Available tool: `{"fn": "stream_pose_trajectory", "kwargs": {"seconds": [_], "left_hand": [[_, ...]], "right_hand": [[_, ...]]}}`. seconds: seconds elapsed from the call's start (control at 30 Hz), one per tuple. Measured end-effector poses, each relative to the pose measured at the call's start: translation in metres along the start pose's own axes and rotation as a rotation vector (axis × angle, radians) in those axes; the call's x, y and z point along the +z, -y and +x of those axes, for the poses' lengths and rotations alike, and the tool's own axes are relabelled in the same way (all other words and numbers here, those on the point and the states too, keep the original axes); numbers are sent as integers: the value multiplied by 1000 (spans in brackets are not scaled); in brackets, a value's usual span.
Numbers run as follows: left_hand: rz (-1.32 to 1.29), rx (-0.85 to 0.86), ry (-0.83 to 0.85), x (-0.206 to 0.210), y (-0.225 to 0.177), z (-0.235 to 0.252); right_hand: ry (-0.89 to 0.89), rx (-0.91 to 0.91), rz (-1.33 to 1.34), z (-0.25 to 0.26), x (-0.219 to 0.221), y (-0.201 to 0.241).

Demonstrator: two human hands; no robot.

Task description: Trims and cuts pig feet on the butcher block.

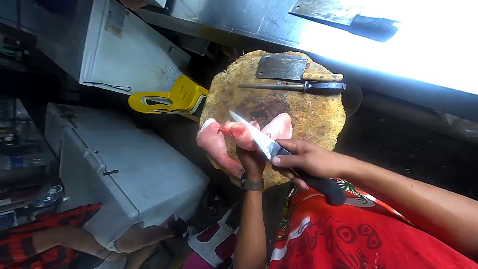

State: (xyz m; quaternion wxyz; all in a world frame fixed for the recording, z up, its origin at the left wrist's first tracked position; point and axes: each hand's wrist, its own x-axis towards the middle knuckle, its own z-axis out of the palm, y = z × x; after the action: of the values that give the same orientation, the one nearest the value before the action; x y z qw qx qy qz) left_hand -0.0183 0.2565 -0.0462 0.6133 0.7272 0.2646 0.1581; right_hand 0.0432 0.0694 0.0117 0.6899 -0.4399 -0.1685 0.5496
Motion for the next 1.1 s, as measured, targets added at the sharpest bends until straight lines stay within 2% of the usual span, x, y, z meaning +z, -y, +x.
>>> {"fn": "stream_pose_trajectory", "kwargs": {"seconds": [0.03,0.07,0.1,0.17,0.27,0.4,0.47,0.53,0.57,0.6,0.67,0.7,0.73,0.77,0.87,1.0,1.1], "left_hand": [[-85,-13,36,-1,0,0],[-52,9,30,1,-3,-1],[107,54,-9,4,-6,-1],[376,101,-73,6,-8,0],[494,137,-82,7,-6,1],[529,141,-83,10,-8,-1],[512,153,-91,13,-7,-1],[476,156,-89,15,-4,-4],[437,143,-86,16,-4,-6],[358,115,-74,16,-3,-8],[109,42,-16,13,2,-14],[85,77,-8,10,5,-14],[129,146,-12,9,6,-14],[180,192,-13,10,6,-15],[247,227,-32,15,3,-15],[461,294,-36,17,2,-16],[453,227,-64,20,-1,-15]], "right_hand": [[85,-12,206,-3,-4,-1],[113,-48,298,-5,-7,-2],[84,-104,286,-6,-9,-3],[-81,-192,91,-7,-10,-2],[-285,-213,-304,-7,-6,-5],[-400,-252,-804,-3,-3,-12],[-445,-179,-975,-2,-1,-10],[-439,-85,-1028,-5,4,-9],[-399,-59,-930,-8,4,-9],[-316,-37,-721,-13,3,-8],[-36,-7,-63,-22,-5,-4],[94,-15,231,-25,-9,-7],[175,-49,414,-26,-11,-11],[187,-98,472,-26,-12,-13],[-2,-237,225,-26,-7,-11],[-343,-292,-398,-27,0,-12],[-485,-270,-851,-20,-2,-24]]}}
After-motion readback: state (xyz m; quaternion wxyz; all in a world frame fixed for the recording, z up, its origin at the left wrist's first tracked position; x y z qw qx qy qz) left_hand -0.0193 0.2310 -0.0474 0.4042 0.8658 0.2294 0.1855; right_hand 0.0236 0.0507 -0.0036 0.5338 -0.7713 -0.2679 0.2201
